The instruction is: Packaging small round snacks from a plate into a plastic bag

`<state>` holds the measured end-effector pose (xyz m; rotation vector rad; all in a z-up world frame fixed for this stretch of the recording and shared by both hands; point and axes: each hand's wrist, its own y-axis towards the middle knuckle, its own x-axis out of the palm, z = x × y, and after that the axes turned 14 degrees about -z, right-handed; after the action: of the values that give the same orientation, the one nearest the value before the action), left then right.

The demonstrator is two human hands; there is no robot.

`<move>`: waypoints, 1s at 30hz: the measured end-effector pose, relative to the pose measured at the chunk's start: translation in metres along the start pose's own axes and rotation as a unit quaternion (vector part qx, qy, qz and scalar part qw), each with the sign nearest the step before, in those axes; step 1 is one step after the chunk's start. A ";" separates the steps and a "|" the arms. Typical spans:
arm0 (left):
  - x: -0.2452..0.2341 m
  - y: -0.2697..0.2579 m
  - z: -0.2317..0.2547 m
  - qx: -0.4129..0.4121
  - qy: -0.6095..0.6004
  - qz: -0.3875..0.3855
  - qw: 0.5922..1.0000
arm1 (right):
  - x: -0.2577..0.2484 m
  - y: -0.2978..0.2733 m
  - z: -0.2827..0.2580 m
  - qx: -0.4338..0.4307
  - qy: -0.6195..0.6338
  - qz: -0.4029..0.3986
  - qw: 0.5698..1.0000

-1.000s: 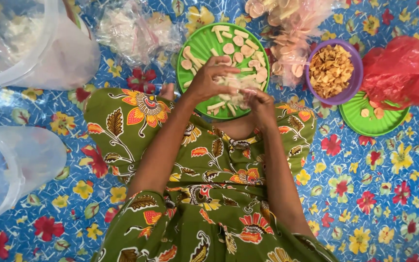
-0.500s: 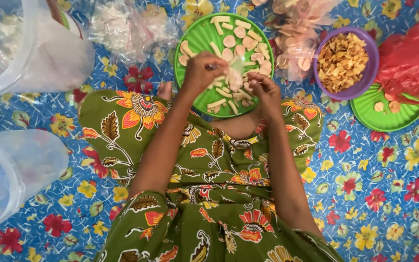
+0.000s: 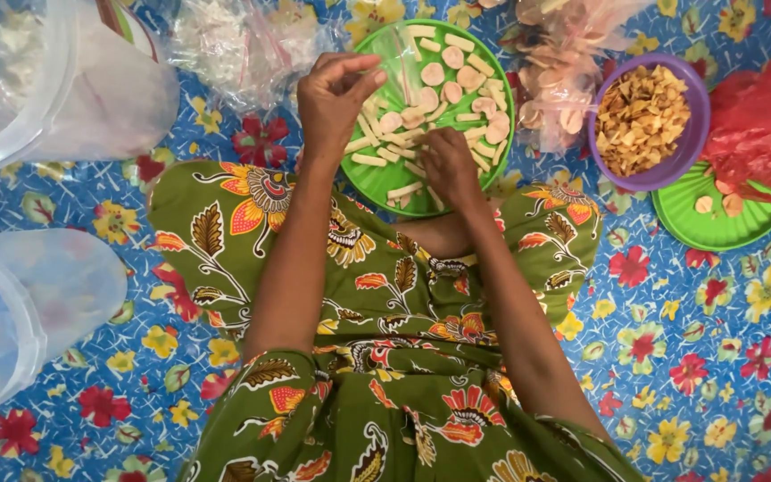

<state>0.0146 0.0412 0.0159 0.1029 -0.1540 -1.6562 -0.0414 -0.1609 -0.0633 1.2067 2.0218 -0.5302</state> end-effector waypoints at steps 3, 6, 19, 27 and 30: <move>-0.004 0.000 0.010 0.002 -0.009 0.015 1.000 | 0.001 0.020 -0.018 -0.054 -0.019 0.026 0.998; -0.009 -0.001 0.011 0.019 -0.027 0.031 0.999 | 0.001 0.039 -0.029 -0.065 -0.050 0.038 0.996; -0.014 -0.003 0.010 -0.027 0.012 0.025 0.999 | 0.038 0.084 -0.019 -0.020 -0.127 0.051 0.990; -0.006 -0.003 -0.003 -0.056 0.122 -0.029 0.990 | 0.007 0.040 -0.027 0.079 0.164 0.086 0.979; 0.000 -0.005 -0.012 -0.070 0.138 -0.065 0.986 | -0.014 0.007 -0.023 0.091 0.259 0.143 0.951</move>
<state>0.0118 0.0409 0.0028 0.2383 0.1841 -1.7597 -0.0392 -0.1507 -0.0381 1.8725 2.1919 -0.2766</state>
